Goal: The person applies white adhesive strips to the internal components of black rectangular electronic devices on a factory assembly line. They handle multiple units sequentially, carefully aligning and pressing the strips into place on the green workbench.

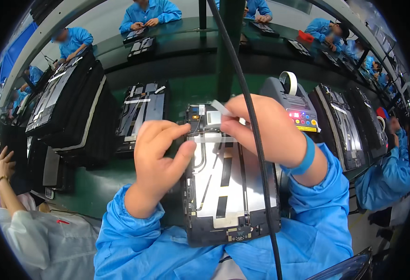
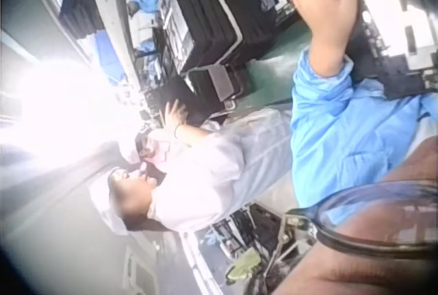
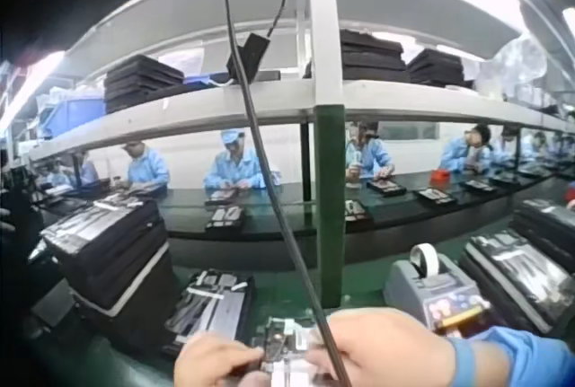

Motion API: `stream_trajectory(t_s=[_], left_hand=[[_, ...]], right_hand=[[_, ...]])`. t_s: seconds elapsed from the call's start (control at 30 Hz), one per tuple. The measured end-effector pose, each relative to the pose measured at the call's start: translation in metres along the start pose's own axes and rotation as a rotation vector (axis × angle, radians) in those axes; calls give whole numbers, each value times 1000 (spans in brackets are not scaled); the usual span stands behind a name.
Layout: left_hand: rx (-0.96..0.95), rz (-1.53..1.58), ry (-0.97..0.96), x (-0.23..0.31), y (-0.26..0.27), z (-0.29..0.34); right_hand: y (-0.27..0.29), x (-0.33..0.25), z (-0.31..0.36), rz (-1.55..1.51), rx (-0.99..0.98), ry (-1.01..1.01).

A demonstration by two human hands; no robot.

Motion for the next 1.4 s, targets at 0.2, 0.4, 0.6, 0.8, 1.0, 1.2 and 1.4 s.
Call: stream_trajectory(t_s=[0.2,0.4,0.6,0.8,1.0,1.2,1.4], left_hand=[[-88,-110,14,-20,-11,2],[-119,-81,-17,-28,-21,6],[-150,-76,4,-34,-21,10],[-243,15,106,-42,-30,13],[-259,90,119,-47,-34,14],[-258,131,144,-51,-37,15],[-255,150,185,-48,-35,17]], right_hand=[[-44,21,-25,-153,-199,11],[-59,36,-45,-96,-223,108],[-67,41,-42,22,-344,-67],[-53,45,-36,-94,-332,-304],[-39,38,-45,-135,-377,209],[-57,29,-48,133,-362,282],[-42,61,-38,39,-142,24]])
Point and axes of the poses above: each hand's wrist, its own z-axis away from the middle knuckle, its own y-axis out of the back of the hand, x = y × z, the point moved 6 cm from there along -z, towards the middle knuckle, and after that the axes turned 6 degrees about y, right-handed, at the moved point
